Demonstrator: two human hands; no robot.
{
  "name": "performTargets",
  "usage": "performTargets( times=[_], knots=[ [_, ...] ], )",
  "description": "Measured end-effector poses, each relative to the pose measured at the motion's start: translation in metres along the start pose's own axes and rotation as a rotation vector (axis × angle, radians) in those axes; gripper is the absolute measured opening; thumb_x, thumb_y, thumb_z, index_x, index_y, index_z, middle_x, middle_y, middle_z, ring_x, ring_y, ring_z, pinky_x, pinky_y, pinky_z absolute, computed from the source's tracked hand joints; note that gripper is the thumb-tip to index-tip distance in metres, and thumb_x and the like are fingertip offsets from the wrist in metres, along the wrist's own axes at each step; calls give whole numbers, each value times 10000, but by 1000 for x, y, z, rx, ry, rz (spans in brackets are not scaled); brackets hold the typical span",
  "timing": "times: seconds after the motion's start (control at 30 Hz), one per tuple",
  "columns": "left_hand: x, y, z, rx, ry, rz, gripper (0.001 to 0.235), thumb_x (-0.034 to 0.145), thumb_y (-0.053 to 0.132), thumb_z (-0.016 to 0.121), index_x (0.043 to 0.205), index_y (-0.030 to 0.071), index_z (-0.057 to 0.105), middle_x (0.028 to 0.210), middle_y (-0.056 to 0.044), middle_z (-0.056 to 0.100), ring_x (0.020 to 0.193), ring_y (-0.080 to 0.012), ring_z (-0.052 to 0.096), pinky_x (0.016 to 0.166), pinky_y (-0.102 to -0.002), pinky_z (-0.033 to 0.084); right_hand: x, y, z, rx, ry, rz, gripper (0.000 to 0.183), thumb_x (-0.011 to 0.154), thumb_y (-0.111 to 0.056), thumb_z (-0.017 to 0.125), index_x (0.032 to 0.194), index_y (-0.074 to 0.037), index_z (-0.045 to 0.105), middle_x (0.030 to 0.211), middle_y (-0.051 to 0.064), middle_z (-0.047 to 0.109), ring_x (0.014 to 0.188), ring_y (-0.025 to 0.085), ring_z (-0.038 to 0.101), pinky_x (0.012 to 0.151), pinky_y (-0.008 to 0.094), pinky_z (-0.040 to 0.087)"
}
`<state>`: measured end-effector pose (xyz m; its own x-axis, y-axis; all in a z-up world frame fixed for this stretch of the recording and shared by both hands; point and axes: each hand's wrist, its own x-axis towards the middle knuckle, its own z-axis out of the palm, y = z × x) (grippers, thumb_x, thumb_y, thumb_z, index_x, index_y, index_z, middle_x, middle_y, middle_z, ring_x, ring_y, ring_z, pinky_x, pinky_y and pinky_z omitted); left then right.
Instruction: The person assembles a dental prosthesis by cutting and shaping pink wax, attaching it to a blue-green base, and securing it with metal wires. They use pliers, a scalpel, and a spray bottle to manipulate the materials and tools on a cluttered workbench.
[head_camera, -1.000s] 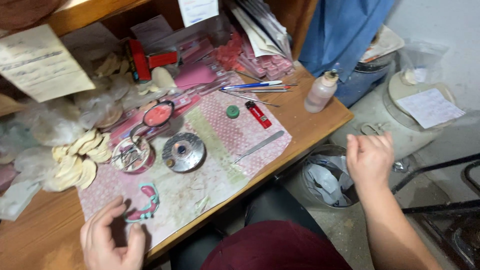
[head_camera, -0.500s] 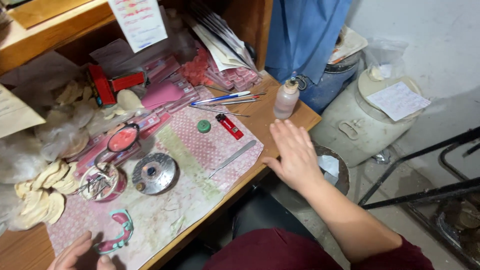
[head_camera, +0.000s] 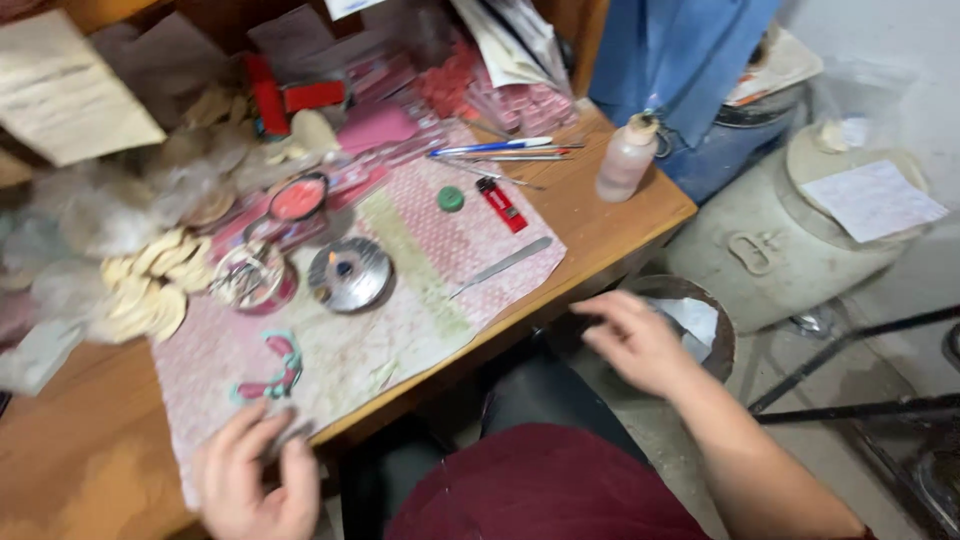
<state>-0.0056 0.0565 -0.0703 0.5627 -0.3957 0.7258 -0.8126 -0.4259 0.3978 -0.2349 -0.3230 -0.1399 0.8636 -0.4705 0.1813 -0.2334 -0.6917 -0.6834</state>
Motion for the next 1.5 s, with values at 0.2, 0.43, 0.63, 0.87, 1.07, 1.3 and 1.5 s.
performTargets(
  times=[0.2,0.43,0.63,0.87,1.07,1.3,1.5],
  knots=[
    [-20,50,-4,-223,-85,-28,307,846,162,800,708,112,530,667,-7,573,621,-192,513,652,-338,393,12,-30,36,299,-122,-169,272,977,-236,628,1215,-129,702,1065,45,657,934,147,678,867,279,534],
    [-69,77,0,-325,-179,-67,502,921,59,674,630,134,272,566,-15,273,504,-199,274,521,-348,256,-49,-48,5,30,-182,-274,249,980,-272,611,1150,-128,721,1091,48,749,1023,220,726,926,336,518],
    [-98,107,0,-448,-387,37,519,987,241,644,587,127,333,518,-38,307,443,-226,352,492,-392,280,-122,-71,-31,-260,-378,-200,240,948,-395,622,1108,-275,754,1061,-39,813,924,191,781,798,353,577],
    [-92,147,-15,-622,-449,182,112,997,163,577,927,115,650,845,-12,700,737,-201,674,645,-317,509,-140,-92,-77,-354,-684,-25,235,911,-495,656,948,-318,806,859,-131,844,762,92,799,732,297,606],
    [-102,142,-12,-572,-478,218,69,975,146,618,999,98,662,926,-48,709,816,-230,696,654,-338,511,-78,-99,-53,-415,-311,-154,170,897,-401,704,971,-250,729,907,-55,692,886,167,669,763,362,522],
    [-101,139,-7,-549,-519,214,64,986,152,615,990,102,656,916,-48,700,818,-234,693,677,-352,528,-29,-92,23,-691,-396,-210,506,815,-543,805,947,-62,726,973,108,572,1014,369,581,810,524,536],
    [-93,135,2,-529,-485,238,70,976,154,630,994,92,656,925,-60,715,819,-245,707,672,-356,529,-33,-90,-7,-286,-311,-431,277,794,-314,774,835,-59,673,1239,170,630,1109,377,632,912,498,491]
  ],
)
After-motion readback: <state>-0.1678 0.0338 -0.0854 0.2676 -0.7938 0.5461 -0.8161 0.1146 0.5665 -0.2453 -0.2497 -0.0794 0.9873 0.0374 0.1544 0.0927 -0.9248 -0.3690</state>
